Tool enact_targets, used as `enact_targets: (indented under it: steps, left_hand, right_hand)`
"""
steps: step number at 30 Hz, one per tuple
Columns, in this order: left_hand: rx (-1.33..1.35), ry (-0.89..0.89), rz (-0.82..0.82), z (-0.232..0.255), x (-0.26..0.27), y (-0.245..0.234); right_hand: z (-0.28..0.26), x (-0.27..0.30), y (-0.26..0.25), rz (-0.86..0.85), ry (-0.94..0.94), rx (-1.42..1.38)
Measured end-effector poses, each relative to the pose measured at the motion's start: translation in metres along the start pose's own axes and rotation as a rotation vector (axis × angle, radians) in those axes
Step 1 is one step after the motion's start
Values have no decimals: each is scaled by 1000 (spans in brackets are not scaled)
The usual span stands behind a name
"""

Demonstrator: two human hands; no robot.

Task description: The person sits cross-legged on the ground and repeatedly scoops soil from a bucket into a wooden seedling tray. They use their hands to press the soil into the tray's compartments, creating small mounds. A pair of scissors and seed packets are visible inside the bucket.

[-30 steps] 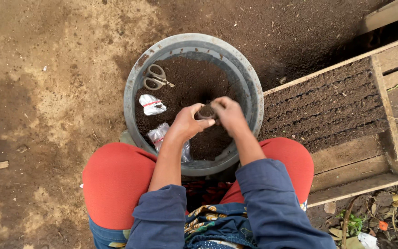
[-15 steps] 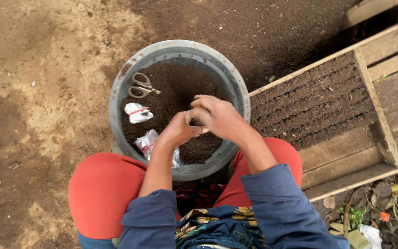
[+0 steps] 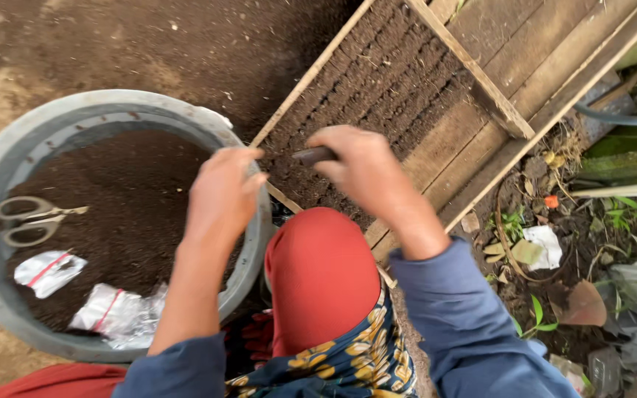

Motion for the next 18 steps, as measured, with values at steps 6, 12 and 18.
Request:
enact_targets:
  steps: [6,12,18]
  left_hand:
    - [347,67,-691,123,-84,132]
    - [271,119,-997,115,-101,251]
    - [283,169,-1177,137,-105,254]
  right_hand:
    - [245,62,18,-52,523,305]
    - [391,108,116,-166,735,530]
    - [415,85,187,-237,545,737]
Point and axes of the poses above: each hand's wrist, its own x-axis away from the middle knuckle, its own y-axis out of the palm, z = x × y, the point moved 9 cm from there along -x, towards the middle knuckle, and after that the axes turned 11 degrees about y, right-handed, at the moved point
